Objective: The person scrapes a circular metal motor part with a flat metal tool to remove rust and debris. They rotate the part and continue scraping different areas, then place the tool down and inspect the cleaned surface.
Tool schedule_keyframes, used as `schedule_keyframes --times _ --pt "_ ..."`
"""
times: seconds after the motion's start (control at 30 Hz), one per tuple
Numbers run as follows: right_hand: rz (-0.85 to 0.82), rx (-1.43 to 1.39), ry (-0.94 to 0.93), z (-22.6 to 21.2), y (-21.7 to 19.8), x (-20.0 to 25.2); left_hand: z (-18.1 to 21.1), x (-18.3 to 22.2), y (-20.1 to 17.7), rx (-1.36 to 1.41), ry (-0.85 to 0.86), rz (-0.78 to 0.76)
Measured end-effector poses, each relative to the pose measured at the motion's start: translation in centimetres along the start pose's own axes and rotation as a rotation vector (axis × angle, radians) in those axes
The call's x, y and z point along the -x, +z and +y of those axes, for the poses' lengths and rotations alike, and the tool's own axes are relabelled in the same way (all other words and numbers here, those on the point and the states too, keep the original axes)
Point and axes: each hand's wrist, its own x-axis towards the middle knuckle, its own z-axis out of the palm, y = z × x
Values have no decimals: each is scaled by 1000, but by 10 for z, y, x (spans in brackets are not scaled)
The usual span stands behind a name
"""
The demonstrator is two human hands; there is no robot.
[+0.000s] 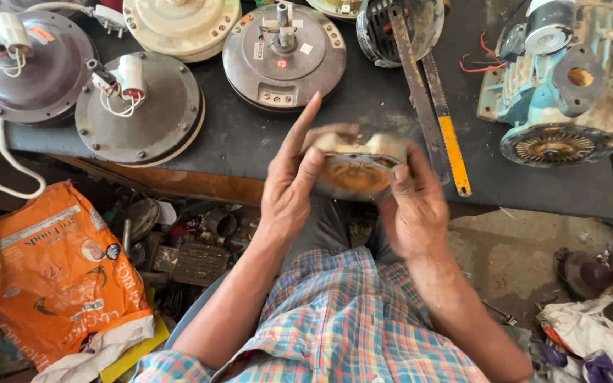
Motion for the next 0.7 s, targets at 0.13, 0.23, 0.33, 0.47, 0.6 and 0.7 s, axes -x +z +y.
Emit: schedule_keyframes --times 0.13,0.23,0.33,0.47,0.6,0.7 --pt "-356 450 -554 -47 14 -45 2 -12 -2 503 -51 -277" --pt "-597 856 -694 -99 23 -80 6 -25 -16 455 -76 -419" --pt "-858 1074 -839 -131 45 -83 16 -34 -33 443 -98 -513" --pt "-1065 1027 -928 -144 68 -102 33 -34 -49 417 -87 -576" --pt "-1030 1159 -894 -147 59 -108 59 -39 -59 280 -39 -495" --pt "-947 1084 -751 -128 39 -103 70 -36 -62 181 14 -450"
